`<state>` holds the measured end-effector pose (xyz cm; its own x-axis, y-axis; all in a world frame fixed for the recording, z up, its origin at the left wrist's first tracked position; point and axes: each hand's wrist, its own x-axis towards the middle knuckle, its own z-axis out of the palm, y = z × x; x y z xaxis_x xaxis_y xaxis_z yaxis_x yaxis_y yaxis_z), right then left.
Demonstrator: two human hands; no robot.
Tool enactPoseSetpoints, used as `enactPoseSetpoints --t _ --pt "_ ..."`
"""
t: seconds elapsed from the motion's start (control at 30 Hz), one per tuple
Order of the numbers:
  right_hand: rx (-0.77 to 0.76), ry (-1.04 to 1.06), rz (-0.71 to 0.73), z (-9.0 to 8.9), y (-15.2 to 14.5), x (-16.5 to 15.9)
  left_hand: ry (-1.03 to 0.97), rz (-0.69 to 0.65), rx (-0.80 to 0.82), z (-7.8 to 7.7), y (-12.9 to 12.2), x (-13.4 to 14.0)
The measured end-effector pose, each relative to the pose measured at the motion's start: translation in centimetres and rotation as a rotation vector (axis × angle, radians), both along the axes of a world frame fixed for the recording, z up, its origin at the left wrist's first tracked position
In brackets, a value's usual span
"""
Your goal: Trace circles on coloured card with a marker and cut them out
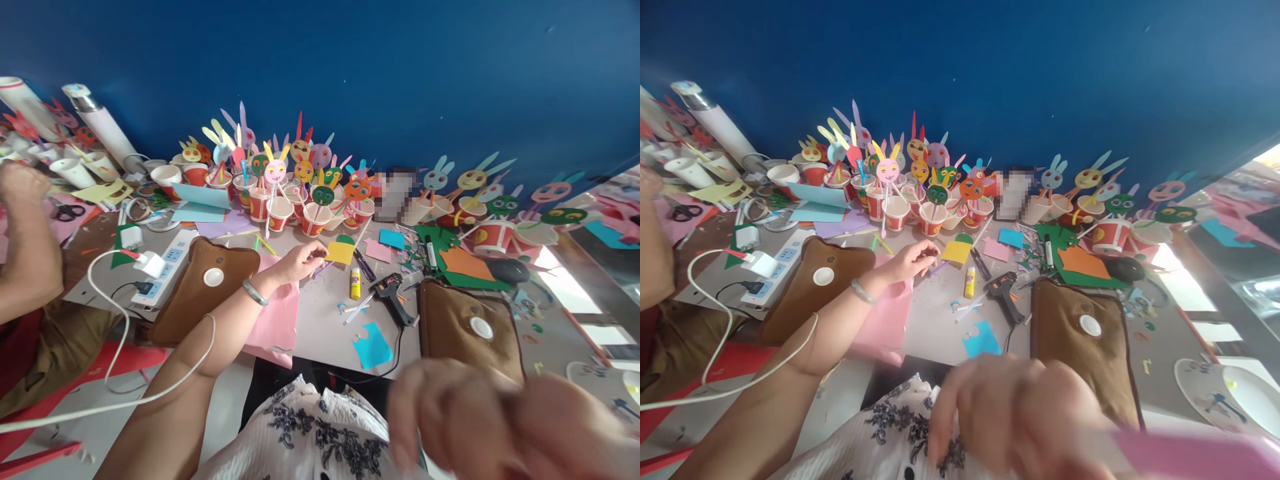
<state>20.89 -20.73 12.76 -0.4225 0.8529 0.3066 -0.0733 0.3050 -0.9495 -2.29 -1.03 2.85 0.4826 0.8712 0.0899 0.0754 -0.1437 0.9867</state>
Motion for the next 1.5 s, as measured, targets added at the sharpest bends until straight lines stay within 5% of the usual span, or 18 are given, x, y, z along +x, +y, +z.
enactPoseSetpoints --t 0.07,0.27,0.7,1.1,1.5 --pt "-0.088 0.192 -0.07 -0.1 3.5 -2.4 -0.025 -0.001 -0.025 0.2 -0.1 0.0" --pt "-0.321 -0.131 -0.254 -5.3 9.8 -3.5 -0.104 0.019 -0.112 1.2 -0.2 -0.3" --pt "-0.293 -0.4 -0.294 -9.8 12.9 -2.4 -0.162 -0.128 -0.06 1.3 -0.2 -0.4" --pt "-0.296 -0.43 -0.268 -9.7 12.9 -2.1 -0.116 -0.167 -0.072 1.2 -0.3 -0.3" --pt "-0.553 -0.209 -0.132 -9.2 12.7 -3.0 -0.181 -0.181 -0.154 1.1 -0.8 0.4"
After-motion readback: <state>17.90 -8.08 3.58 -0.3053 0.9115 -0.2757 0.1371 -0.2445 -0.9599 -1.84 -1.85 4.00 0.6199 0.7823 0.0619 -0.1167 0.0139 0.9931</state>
